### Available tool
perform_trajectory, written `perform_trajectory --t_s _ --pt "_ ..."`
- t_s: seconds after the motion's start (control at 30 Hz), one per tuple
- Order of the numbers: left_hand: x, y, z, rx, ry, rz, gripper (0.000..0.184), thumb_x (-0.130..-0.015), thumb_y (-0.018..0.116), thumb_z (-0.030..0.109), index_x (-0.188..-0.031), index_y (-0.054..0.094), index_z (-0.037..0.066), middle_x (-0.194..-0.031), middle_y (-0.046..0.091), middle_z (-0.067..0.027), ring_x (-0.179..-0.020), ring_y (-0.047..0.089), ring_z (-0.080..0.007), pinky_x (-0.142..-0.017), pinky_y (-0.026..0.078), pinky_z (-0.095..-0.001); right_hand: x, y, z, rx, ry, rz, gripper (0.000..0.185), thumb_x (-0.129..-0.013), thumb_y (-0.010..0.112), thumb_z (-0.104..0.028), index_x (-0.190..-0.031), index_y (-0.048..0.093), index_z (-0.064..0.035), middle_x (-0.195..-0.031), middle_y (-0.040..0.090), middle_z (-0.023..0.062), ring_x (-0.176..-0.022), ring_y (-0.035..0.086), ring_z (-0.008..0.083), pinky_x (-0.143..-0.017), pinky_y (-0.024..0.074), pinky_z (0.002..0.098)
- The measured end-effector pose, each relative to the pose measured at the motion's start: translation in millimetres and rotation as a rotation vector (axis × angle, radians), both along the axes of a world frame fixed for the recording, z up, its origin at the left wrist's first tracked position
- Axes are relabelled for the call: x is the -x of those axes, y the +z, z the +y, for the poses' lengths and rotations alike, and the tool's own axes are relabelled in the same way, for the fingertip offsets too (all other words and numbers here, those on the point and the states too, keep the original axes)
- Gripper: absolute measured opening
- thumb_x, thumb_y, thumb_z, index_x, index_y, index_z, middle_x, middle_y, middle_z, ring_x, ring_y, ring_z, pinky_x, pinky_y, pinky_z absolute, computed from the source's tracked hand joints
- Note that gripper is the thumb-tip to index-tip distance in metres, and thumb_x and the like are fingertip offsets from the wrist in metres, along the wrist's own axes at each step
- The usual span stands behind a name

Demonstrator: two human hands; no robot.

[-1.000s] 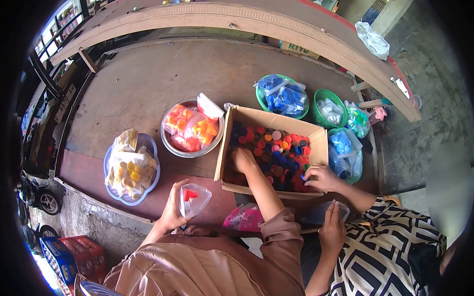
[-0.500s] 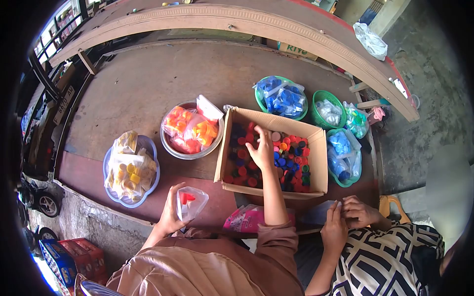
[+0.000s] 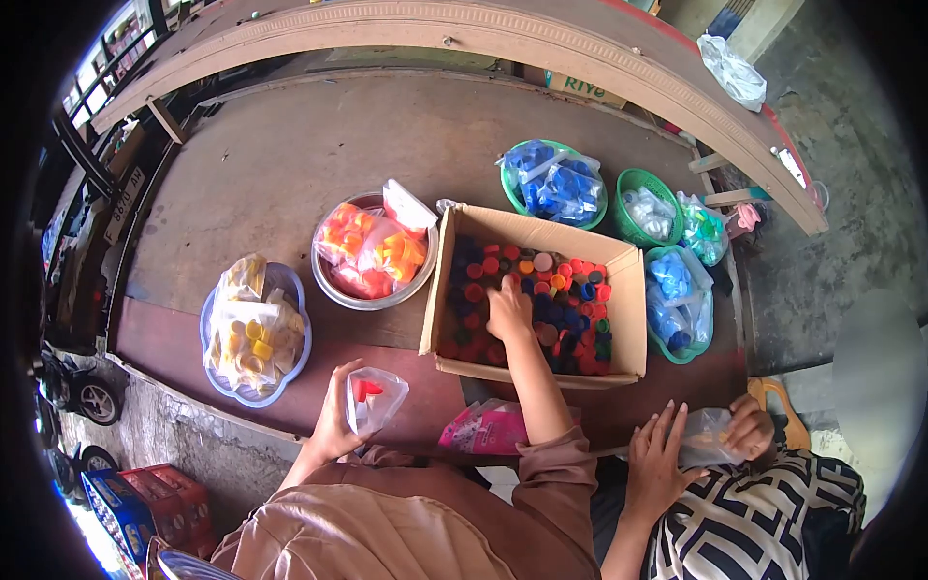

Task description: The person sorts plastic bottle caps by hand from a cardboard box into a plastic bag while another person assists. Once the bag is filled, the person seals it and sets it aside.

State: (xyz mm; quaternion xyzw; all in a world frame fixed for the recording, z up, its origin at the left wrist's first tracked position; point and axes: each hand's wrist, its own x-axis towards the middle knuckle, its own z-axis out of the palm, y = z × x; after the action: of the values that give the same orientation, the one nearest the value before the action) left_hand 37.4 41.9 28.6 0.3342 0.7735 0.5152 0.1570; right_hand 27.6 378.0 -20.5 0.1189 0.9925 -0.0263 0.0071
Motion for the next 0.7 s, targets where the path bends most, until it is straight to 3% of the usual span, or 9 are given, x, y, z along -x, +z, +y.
perform_trajectory --t_s 0.03,0.13,0.2,0.37,0.47,0.57,0.7 --pt "-0.3 -3.1 -1.0 -0.001 0.000 0.005 0.084 -0.055 0.072 0.008 -0.128 0.030 -0.001 -0.126 0.040 -0.0198 -0.114 0.039 -0.0398 -0.101 0.027 -0.0464 -1.1 -0.3 0.5 -0.067 0.005 0.099 0.033 -0.057 0.070 -0.015 -0.087 0.063 -0.0039 -0.100 0.055 0.0182 -0.090 0.058 0.0362 -0.076 0.0497 0.0431" --pt "-0.3 -3.7 1.2 -0.003 -0.002 0.004 0.084 -0.056 0.072 0.008 -0.128 0.030 -0.001 -0.126 0.040 -0.0199 -0.113 0.039 -0.0402 -0.100 0.027 -0.0467 1.9 3.3 0.7 0.099 0.078 -0.157 0.037 -0.055 0.070 -0.014 -0.090 0.063 -0.0039 -0.100 0.055 0.0179 -0.088 0.059 0.0362 -0.075 0.0495 0.0418" --pt "-0.1 -2.4 3.3 0.002 -0.006 0.016 0.084 -0.056 0.073 0.009 -0.127 0.030 -0.001 -0.126 0.040 -0.0200 -0.113 0.039 -0.0404 -0.099 0.029 -0.0466 -2.5 -13.6 -5.1 0.017 0.146 -0.104 0.034 -0.055 0.071 -0.017 -0.086 0.065 -0.0051 -0.099 0.055 0.0191 -0.087 0.059 0.0352 -0.078 0.0476 0.0407" --pt "-0.8 -0.5 4.9 -0.002 -0.033 0.029 0.083 -0.056 0.073 0.010 -0.127 0.031 -0.001 -0.125 0.040 -0.0202 -0.111 0.040 -0.0403 -0.098 0.030 -0.0465 3.6 -20.8 -1.7 0.111 0.176 -0.051 0.033 -0.054 0.074 -0.019 -0.084 0.066 -0.0052 -0.093 0.061 0.0141 -0.088 0.061 0.0290 -0.080 0.0459 0.0395" --pt "-2.0 -1.7 3.5 -0.016 -0.015 0.035 0.084 -0.055 0.073 0.010 -0.127 0.031 -0.001 -0.125 0.040 -0.0204 -0.111 0.040 -0.0403 -0.098 0.030 -0.0463 1.1 2.0 -4.2 0.112 0.189 -0.050 0.034 -0.055 0.075 -0.019 -0.084 0.065 -0.0044 -0.084 0.062 0.0115 -0.079 0.062 0.0264 -0.072 0.0478 0.0377" --pt "-1.5 -1.5 1.0 -0.012 0.011 0.054 0.084 -0.055 0.072 0.009 -0.128 0.031 -0.001 -0.124 0.041 -0.0206 -0.111 0.040 -0.0401 -0.098 0.030 -0.0462 -4.1 25.5 -9.3 0.696 0.086 0.166 0.031 -0.059 0.073 -0.014 -0.086 0.062 -0.0036 -0.078 0.063 0.0079 -0.069 0.061 0.0188 -0.062 0.0475 0.0302" --pt "-0.7 -1.2 -3.9 -0.013 0.002 0.035 0.084 -0.056 0.072 0.010 -0.128 0.031 -0.001 -0.124 0.041 -0.0208 -0.111 0.040 -0.0401 -0.098 0.030 -0.0460 -18.5 44.8 -25.5 1.029 0.143 0.389 0.029 -0.066 0.069 -0.005 -0.094 0.060 -0.0048 -0.080 0.064 0.0013 -0.068 0.055 0.0037 -0.056 0.0406 0.0204"
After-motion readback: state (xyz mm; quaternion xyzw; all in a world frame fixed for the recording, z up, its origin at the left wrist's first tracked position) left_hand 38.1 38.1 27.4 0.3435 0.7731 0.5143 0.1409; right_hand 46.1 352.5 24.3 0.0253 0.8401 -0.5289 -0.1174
